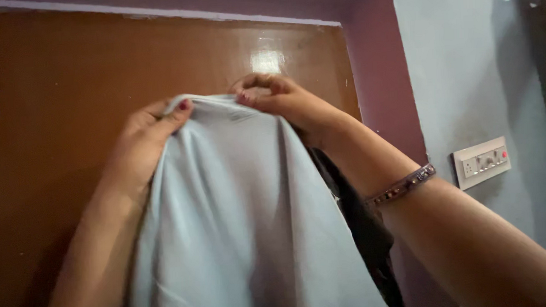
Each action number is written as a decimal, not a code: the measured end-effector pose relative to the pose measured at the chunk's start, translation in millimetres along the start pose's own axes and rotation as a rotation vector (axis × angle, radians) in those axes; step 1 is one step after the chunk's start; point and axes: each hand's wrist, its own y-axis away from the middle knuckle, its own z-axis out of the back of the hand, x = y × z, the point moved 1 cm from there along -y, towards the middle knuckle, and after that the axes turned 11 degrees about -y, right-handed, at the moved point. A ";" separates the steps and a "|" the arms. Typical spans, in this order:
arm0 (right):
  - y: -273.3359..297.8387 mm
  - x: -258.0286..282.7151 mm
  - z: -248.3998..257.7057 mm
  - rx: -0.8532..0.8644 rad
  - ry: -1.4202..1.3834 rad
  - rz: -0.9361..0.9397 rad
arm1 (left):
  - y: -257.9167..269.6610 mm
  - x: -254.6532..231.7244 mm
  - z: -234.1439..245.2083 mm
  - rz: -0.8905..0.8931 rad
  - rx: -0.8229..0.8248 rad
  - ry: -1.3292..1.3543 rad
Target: The person removes several garments from a black bucket and hangs them one by one on hooks attached to a brown door. Items include a light blue shirt, a dark blue shirt, a yellow towel, and a black garment. The person adjusts each item to hang neatly.
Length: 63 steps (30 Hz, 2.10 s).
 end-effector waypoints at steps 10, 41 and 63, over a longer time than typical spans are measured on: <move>-21.1 -40.4 21.1 -0.134 1.359 0.247 | -59.9 62.3 -6.0 -0.289 -0.371 -0.979; -110.8 -174.3 77.3 -0.514 1.476 0.669 | -108.9 107.1 -9.2 -0.385 -0.481 -1.892; -42.9 -197.7 47.5 -0.636 1.540 0.673 | -72.3 151.0 -56.3 -0.451 -0.139 -2.453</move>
